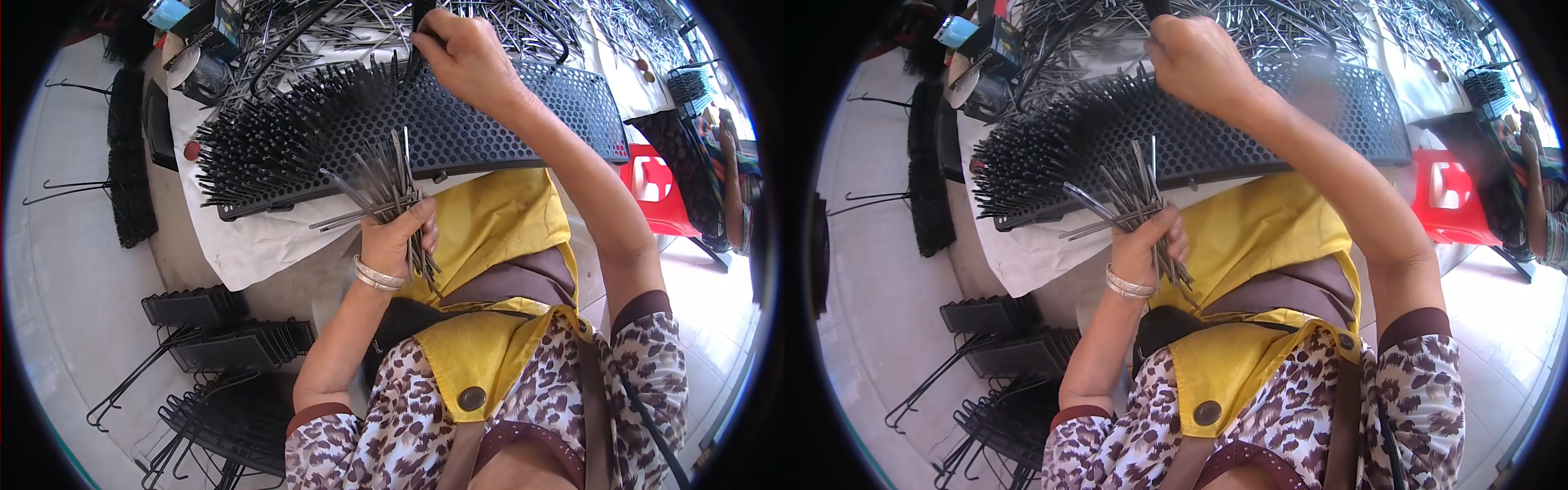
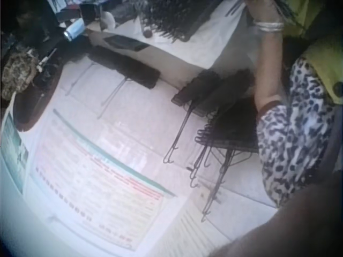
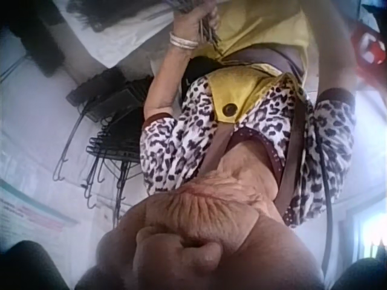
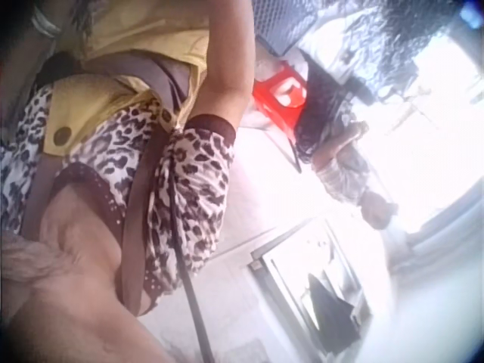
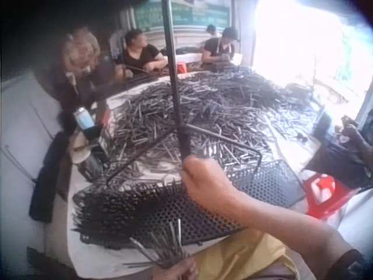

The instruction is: The person gathers metal pins from a pile on the table and inserts them into the holes of a perforated rack by hand.

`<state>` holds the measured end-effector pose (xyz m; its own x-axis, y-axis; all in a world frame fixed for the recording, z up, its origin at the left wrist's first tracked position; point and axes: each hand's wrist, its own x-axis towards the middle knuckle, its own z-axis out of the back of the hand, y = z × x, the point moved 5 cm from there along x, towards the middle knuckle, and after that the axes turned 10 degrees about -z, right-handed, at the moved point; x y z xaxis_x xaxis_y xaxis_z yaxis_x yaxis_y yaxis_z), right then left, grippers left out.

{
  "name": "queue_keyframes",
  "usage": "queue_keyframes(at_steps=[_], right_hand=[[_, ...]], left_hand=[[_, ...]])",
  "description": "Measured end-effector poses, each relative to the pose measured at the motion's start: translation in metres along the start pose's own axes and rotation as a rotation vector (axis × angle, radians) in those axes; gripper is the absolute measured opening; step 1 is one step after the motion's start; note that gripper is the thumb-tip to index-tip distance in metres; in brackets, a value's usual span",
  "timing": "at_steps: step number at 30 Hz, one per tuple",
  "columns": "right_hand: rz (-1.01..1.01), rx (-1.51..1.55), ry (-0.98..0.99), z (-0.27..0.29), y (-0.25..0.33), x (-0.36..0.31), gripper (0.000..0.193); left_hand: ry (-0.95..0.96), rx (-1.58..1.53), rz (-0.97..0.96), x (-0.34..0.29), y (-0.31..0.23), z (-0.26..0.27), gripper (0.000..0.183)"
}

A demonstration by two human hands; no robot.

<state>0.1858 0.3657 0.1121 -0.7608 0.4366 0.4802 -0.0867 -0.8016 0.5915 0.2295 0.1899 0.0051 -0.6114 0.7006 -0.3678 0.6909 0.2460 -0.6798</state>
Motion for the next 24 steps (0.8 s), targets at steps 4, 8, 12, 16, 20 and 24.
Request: queue_keyframes(at_steps=[4, 8, 12, 16, 20, 24], right_hand=[[-0.018, -0.115, 0.131, -0.017, -0.006, 0.006, 0.015], [-0.028, -0.342, 0.294, -0.03, 0.007, 0.01, 0.013], [0.107, -0.508, 0.292, -0.033, 0.015, 0.005, 0.007], [-0.022, -0.605, 0.346, -0.031, 0.0, -0.013, 0.019], [-0.25, 0.122, 0.328, -0.02, 0.005, -0.045, 0.03], [-0.399, 0.612, 0.33, -0.027, -0.004, -0.083, 0.023]], left_hand=[[-0.001, -0.004, 0.0, 0.0, -0.001, 0.001, 0.013], [0.013, 0.007, -0.012, 0.004, -0.003, 0.0, 0.014], [0.033, -0.051, 0.001, 0.008, -0.005, -0.006, 0.016], [0.113, 0.005, 0.034, 0.011, 0.007, -0.003, 0.015], [0.011, 0.017, 0.06, -0.003, -0.003, 0.003, 0.014], [0.143, 0.004, -0.007, 0.007, 0.005, 0.011, 0.018]])
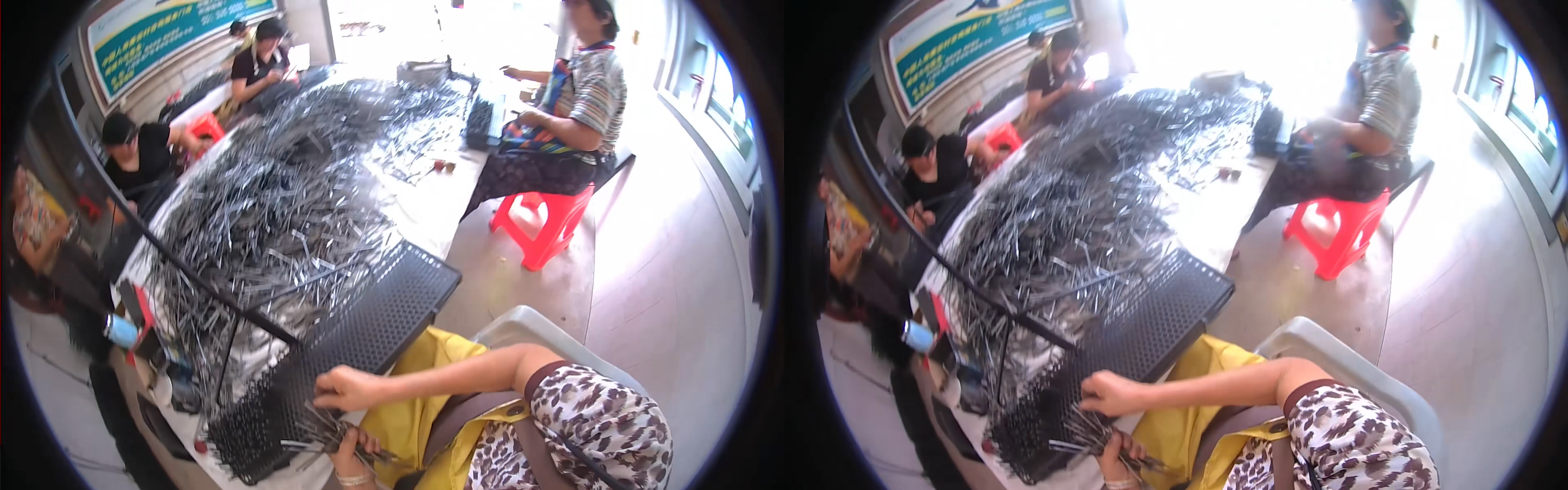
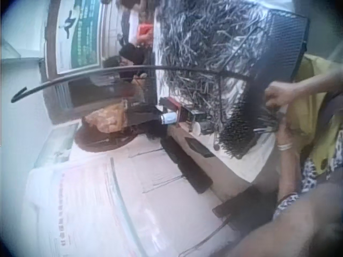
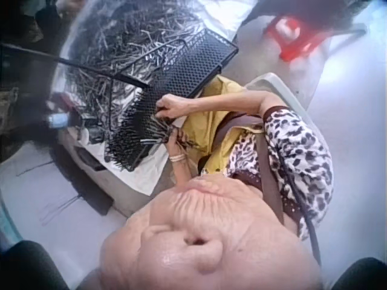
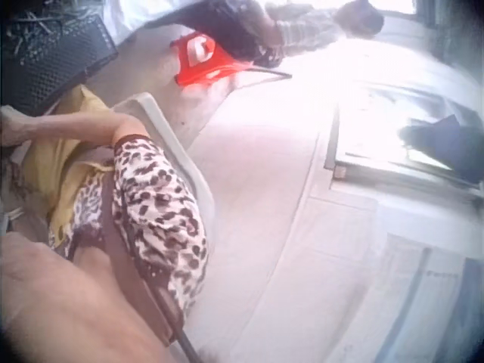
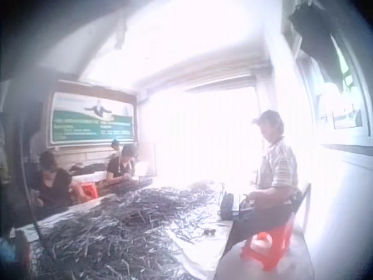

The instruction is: The person gathers metal pins from a pile on the table and inserts them into the holes of a perforated rack by hand.

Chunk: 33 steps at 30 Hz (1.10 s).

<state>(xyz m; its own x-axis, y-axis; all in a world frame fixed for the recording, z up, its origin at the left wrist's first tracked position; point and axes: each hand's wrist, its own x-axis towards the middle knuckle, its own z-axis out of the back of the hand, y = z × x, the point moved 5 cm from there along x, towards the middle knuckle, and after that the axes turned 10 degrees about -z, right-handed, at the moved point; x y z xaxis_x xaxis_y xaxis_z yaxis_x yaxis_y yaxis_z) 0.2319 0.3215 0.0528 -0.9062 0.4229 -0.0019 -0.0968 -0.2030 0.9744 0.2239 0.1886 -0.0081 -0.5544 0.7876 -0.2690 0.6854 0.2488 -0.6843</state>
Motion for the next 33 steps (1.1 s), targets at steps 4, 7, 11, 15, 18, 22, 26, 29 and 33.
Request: queue_keyframes(at_steps=[4, 7, 11, 15, 18, 22, 26, 29, 33], right_hand=[[-0.216, 0.26, 0.119, -0.005, -0.012, -0.008, 0.013], [-0.188, 0.285, 0.034, 0.001, -0.017, -0.012, 0.017], [-0.268, 0.249, 0.082, -0.004, -0.028, -0.017, 0.017], [-0.353, 0.375, 0.064, 0.003, -0.018, -0.028, 0.015], [-0.244, 0.357, -0.072, 0.003, -0.022, -0.025, 0.026], [-0.111, 0.186, -0.204, 0.018, -0.02, -0.018, 0.033], [-0.307, 0.433, -0.242, 0.024, -0.013, -0.018, 0.03], [-0.38, 0.461, -0.228, 0.022, -0.012, -0.012, 0.024], [-0.167, 0.3, -0.328, 0.034, 0.004, 0.0, 0.027]], left_hand=[[-0.075, 0.098, -0.001, 0.013, 0.015, 0.028, 0.029], [-0.039, 0.242, -0.012, 0.013, 0.012, 0.016, 0.018], [-0.041, 0.204, 0.044, 0.0, 0.01, 0.01, 0.02], [0.12, 0.121, 0.048, -0.007, -0.005, -0.024, 0.03], [0.121, 0.136, 0.035, -0.004, -0.002, -0.018, 0.036], [0.019, 0.222, -0.006, 0.007, -0.009, -0.027, 0.017], [-0.03, 0.19, -0.015, 0.012, -0.014, -0.031, 0.013], [-0.015, 0.167, -0.042, 0.011, -0.016, -0.025, 0.013], [-0.049, 0.212, -0.031, 0.004, -0.014, -0.016, 0.015]])
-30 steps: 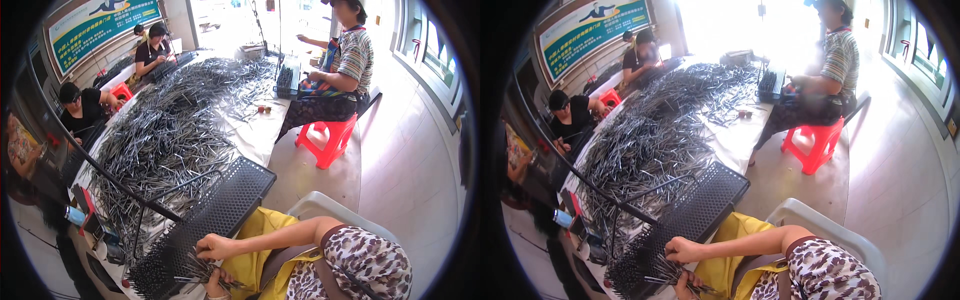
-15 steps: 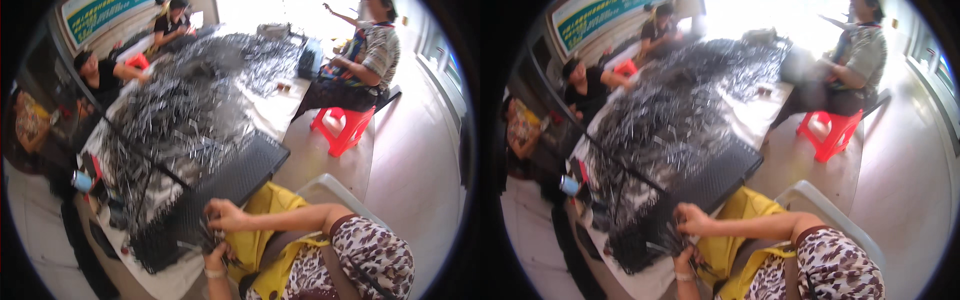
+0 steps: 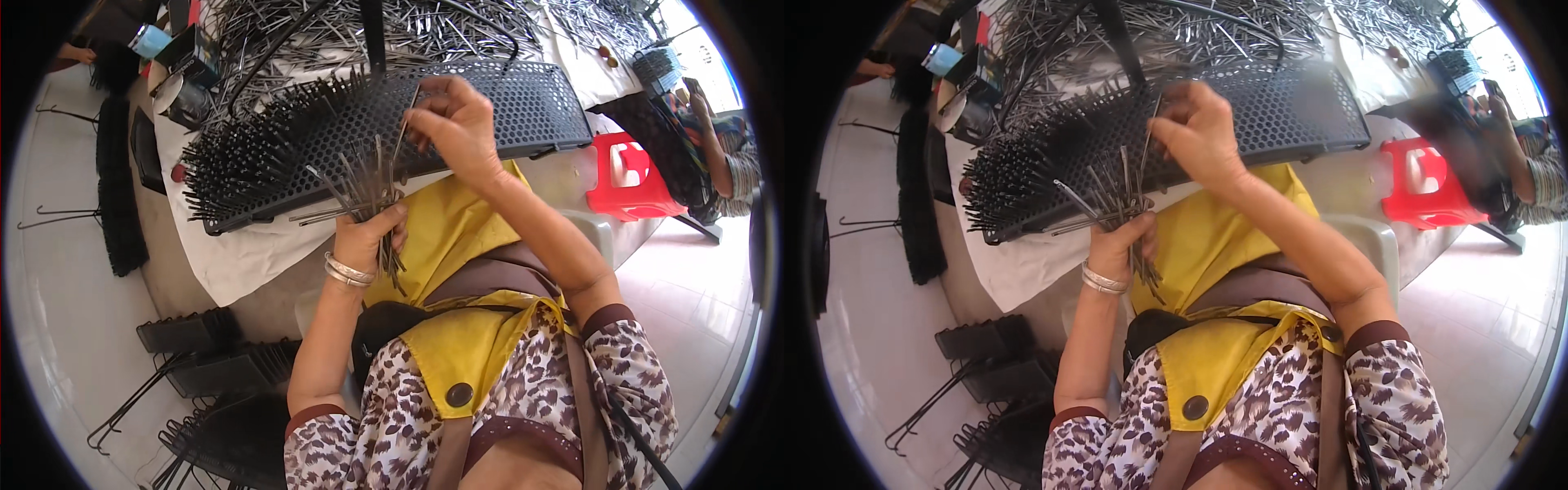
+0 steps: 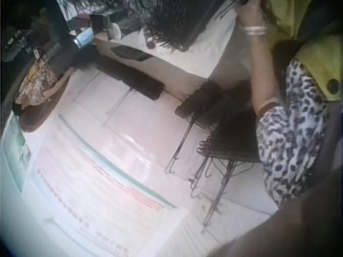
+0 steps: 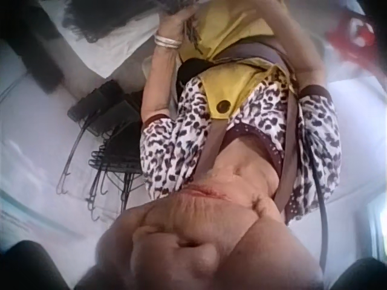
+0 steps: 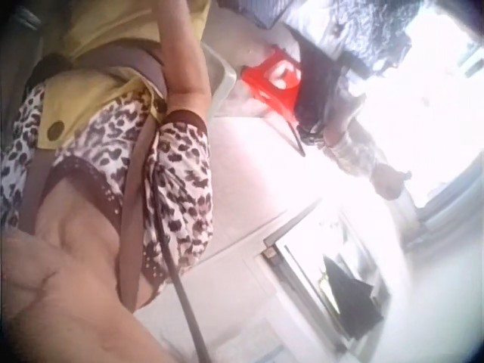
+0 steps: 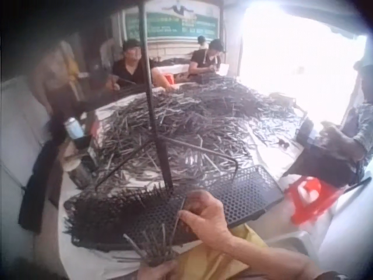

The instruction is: The person gathers metal pins from a pile on the table and inserts them into the holes of a perforated rack by hand.

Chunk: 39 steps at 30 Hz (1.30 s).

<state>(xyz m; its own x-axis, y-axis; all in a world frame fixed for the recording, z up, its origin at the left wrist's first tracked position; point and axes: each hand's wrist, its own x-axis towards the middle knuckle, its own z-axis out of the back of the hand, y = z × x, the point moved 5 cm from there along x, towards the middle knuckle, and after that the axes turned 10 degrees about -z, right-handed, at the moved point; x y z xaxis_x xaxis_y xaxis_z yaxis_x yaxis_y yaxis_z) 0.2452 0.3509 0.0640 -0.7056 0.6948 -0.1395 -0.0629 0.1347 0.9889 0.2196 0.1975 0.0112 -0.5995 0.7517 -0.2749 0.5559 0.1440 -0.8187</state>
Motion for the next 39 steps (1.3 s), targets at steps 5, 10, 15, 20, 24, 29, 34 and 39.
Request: queue_keyframes(at_steps=[5, 10, 15, 20, 24, 29, 34, 39], right_hand=[[0.417, -0.329, -0.101, -0.009, 0.016, 0.016, 0.034], [0.743, -0.402, -0.217, -0.023, 0.028, 0.028, 0.032], [0.872, -0.511, -0.225, -0.037, 0.023, 0.032, 0.03], [0.978, -0.69, -0.118, -0.048, 0.02, 0.026, 0.021], [0.729, -1.104, 0.071, -0.06, 0.008, 0.034, 0.018], [0.291, -0.641, 0.183, -0.042, 0.025, 0.014, 0.016], [-0.138, -0.279, 0.293, -0.029, 0.008, -0.008, 0.01], [-0.092, -0.314, 0.254, -0.023, 0.003, -0.008, 0.011]], left_hand=[[-0.041, -0.01, 0.028, -0.005, 0.003, 0.005, 0.017], [-0.046, -0.051, 0.044, -0.004, 0.003, 0.002, 0.018], [-0.041, -0.115, 0.059, -0.003, 0.002, 0.001, 0.02], [-0.049, -0.142, 0.061, -0.004, 0.001, 0.001, 0.021], [-0.034, -0.124, 0.06, -0.005, -0.002, -0.001, 0.022], [-0.059, -0.112, 0.056, -0.005, -0.004, 0.004, 0.022], [0.003, -0.109, 0.027, -0.004, -0.005, -0.002, 0.019], [-0.013, -0.013, 0.039, -0.002, 0.0, -0.003, 0.022]])
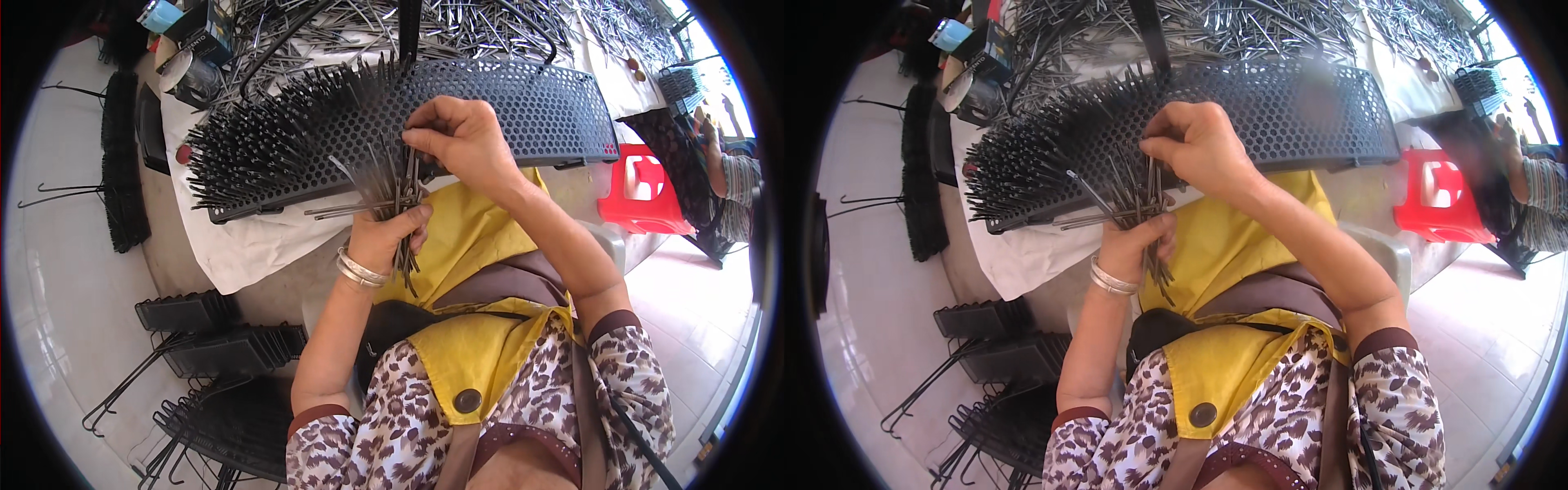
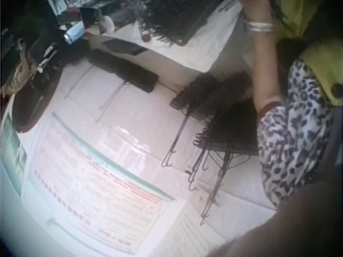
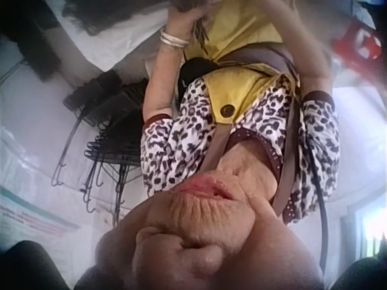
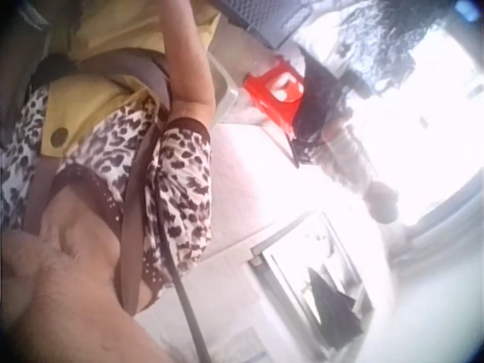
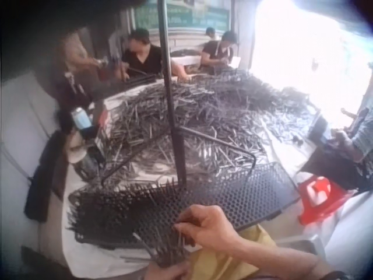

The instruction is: The person gathers metal pins from a pile on the table and inserts them into the holes of a perforated rack by hand.

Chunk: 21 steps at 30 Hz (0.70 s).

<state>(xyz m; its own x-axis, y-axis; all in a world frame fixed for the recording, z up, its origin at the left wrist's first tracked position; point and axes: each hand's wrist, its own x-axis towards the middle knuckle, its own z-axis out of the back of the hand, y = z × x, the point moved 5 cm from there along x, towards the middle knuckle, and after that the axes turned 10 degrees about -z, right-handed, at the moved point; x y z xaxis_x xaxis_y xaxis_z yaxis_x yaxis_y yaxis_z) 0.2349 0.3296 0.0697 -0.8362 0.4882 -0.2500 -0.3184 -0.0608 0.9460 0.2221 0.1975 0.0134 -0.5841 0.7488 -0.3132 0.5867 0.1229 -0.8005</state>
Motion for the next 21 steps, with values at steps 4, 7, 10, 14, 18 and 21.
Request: queue_keyframes(at_steps=[4, 7, 10, 14, 18, 21], right_hand=[[-0.111, 0.166, 0.133, 0.002, -0.002, -0.001, 0.009], [-0.111, 0.158, 0.101, 0.01, -0.002, 0.003, 0.005], [-0.029, 0.169, -0.07, 0.025, 0.002, 0.009, 0.006], [0.047, 0.24, -0.164, 0.05, 0.008, 0.025, 0.006], [0.18, 0.208, -0.301, 0.067, 0.013, 0.04, 0.007], [0.31, 0.146, -0.371, 0.075, 0.013, 0.053, 0.007]], left_hand=[[0.035, -0.075, 0.013, -0.002, 0.001, 0.0, 0.021], [0.061, -0.077, 0.022, -0.002, 0.002, -0.002, 0.021], [0.018, -0.064, 0.031, 0.0, 0.0, 0.0, 0.02], [-0.009, -0.095, 0.058, 0.002, 0.001, 0.001, 0.019], [-0.027, -0.09, 0.066, 0.001, 0.002, 0.002, 0.017], [-0.04, -0.047, 0.075, 0.001, 0.0, 0.003, 0.018]])
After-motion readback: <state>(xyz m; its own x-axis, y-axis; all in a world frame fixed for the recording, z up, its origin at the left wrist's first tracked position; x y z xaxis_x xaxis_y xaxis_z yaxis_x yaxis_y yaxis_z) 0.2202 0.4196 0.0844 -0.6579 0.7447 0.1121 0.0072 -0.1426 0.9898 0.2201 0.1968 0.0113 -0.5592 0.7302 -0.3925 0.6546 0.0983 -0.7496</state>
